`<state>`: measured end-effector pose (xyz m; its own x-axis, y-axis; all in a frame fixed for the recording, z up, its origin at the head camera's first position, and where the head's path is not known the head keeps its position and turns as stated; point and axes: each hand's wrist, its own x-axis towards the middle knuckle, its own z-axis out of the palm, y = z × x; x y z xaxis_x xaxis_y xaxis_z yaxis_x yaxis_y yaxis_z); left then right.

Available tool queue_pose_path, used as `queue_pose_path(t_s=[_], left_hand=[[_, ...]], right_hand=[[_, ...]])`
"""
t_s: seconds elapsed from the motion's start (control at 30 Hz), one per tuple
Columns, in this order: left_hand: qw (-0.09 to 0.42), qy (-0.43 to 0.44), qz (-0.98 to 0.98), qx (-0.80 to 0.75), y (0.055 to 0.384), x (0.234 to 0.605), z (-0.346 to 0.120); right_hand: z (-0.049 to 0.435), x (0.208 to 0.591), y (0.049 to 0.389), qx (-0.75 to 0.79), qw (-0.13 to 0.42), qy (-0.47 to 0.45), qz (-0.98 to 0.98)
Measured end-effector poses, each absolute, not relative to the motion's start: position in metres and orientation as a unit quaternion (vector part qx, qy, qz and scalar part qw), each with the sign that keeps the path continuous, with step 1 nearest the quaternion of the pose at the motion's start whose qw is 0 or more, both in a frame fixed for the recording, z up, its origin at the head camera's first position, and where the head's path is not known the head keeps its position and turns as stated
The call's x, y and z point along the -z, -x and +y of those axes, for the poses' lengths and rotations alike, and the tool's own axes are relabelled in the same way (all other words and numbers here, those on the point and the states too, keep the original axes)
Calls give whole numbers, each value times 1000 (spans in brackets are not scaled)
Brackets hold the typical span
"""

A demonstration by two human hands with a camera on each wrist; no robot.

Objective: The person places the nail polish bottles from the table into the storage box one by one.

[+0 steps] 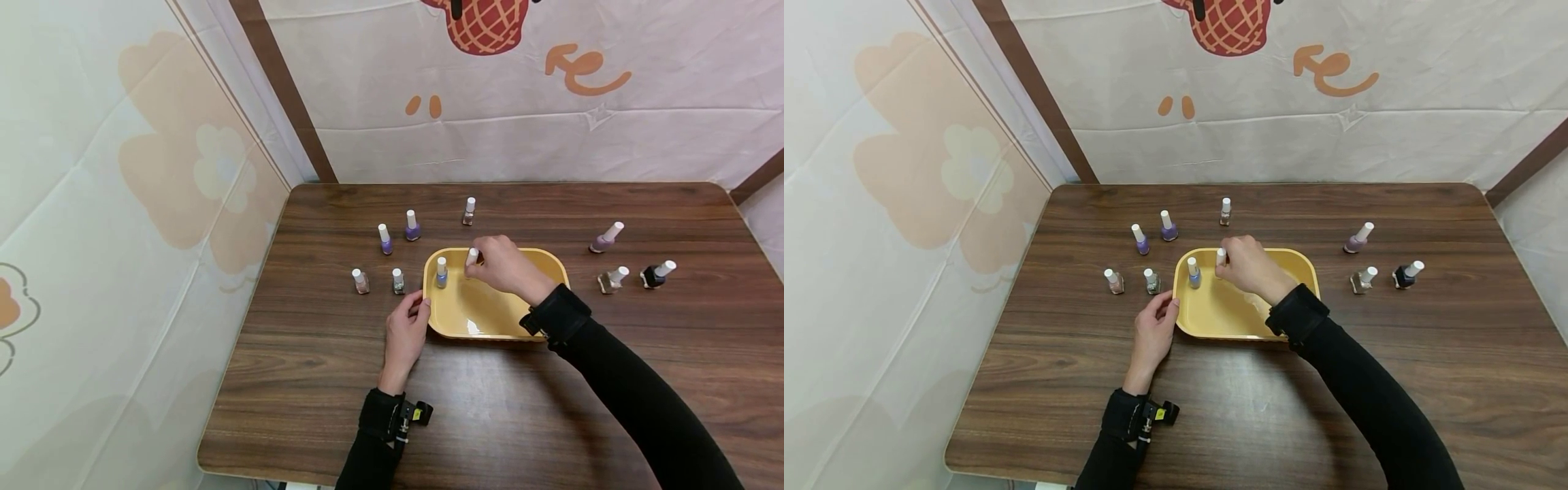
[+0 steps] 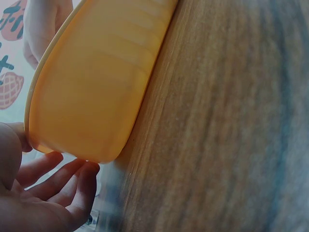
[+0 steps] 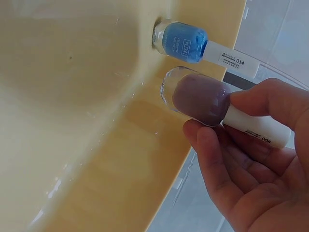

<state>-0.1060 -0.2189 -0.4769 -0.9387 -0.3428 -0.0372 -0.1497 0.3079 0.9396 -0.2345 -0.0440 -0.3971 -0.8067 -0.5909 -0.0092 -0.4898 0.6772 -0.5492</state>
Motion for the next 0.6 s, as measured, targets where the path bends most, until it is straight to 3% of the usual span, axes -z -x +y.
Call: queue_pose_path(t_s=[0.6], left_hand=[[85,-154,-805,567,106,477,-219]], right_hand=[[-45,400,235,273,103,304,907]])
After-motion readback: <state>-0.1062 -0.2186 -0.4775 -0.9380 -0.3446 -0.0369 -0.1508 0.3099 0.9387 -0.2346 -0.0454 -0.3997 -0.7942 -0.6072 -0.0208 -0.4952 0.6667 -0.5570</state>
